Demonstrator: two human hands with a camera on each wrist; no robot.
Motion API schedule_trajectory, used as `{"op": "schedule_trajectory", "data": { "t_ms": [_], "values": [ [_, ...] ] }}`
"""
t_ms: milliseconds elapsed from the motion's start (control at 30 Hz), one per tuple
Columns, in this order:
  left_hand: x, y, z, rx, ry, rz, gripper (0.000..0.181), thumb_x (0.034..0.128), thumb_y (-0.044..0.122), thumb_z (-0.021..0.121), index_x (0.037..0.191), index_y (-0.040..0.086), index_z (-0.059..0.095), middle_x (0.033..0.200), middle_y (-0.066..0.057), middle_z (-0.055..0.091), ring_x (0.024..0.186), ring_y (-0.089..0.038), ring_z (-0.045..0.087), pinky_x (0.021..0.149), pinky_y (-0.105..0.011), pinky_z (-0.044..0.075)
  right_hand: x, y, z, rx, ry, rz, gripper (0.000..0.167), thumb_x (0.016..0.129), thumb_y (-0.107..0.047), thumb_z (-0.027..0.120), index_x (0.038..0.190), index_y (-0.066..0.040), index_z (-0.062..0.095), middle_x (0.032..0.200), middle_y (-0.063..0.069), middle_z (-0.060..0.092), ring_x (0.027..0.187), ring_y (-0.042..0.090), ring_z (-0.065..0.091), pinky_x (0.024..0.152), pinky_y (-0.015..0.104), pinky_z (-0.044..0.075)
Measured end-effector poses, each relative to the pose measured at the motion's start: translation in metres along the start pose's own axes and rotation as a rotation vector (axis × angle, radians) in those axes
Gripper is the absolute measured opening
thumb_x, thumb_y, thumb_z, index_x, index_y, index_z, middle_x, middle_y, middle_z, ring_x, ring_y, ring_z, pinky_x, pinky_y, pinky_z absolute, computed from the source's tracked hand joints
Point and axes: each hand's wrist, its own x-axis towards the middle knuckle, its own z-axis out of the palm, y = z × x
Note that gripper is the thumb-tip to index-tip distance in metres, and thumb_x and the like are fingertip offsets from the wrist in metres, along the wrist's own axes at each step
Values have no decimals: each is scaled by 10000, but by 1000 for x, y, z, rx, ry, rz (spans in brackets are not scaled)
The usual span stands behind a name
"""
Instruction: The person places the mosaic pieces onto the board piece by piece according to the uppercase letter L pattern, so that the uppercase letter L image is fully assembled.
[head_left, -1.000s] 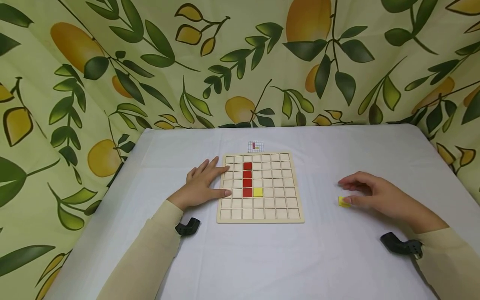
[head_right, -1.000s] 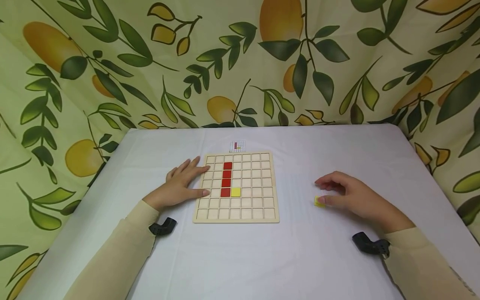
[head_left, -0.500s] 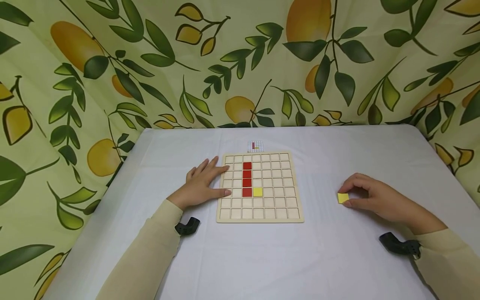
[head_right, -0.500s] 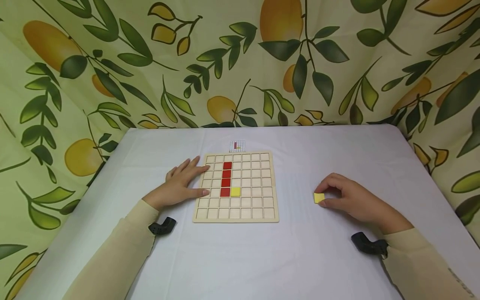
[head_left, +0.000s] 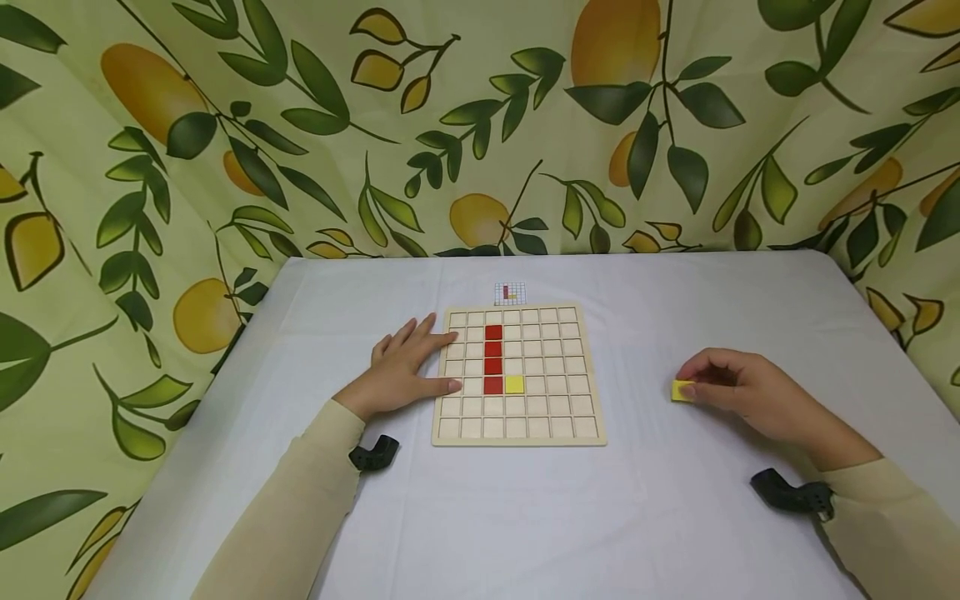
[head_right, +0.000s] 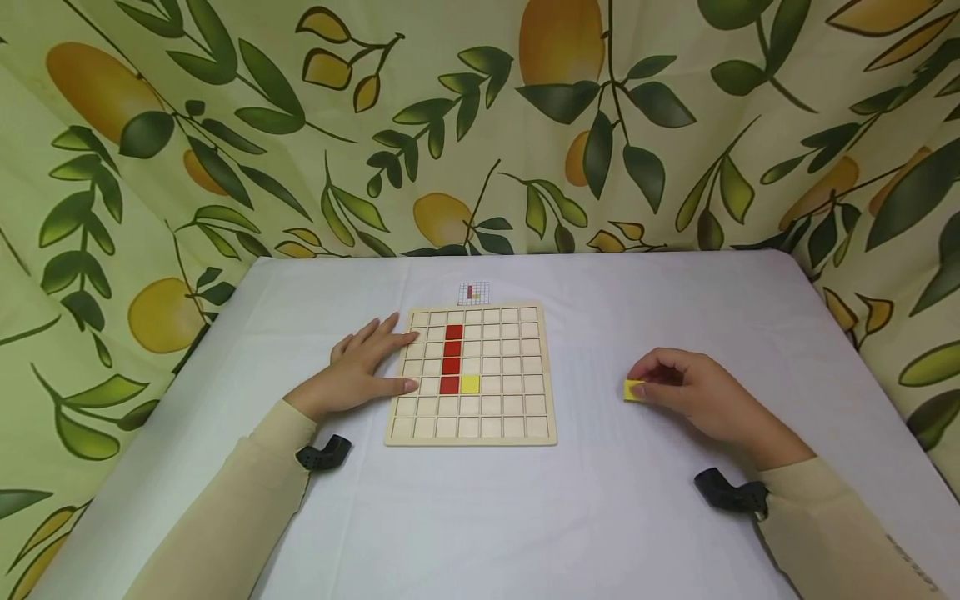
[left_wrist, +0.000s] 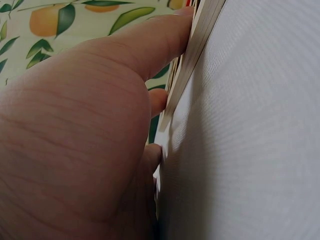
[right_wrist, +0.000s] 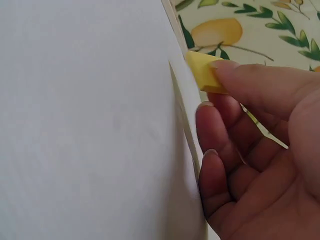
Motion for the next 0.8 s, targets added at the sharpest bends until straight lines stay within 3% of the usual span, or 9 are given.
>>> {"op": "schedule_trajectory", "data": {
  "t_ms": [300, 800],
  "values": [
    [0, 0, 0, -3, 2, 3, 943, 894, 727, 763, 1681, 299, 466, 1821, -25, 69, 1652, -335, -52, 1237, -642, -55, 4, -16, 16, 109, 20, -4, 121, 995, -16, 794, 1107, -49, 762, 1026, 56, 711, 879, 170, 623, 712, 228, 529],
    [0, 1, 0, -10, 3, 7, 942, 901, 708, 770, 1679, 269, 471, 1820, -37, 80, 1651, -355, -38, 1231, -665, -49, 16, -47, 45, 248, -40, 33, 106, 1003, -48, 794, 1100, -37, 753, 1008, 87, 721, 889, 225, 668, 756, 253, 553]
  ]
}}
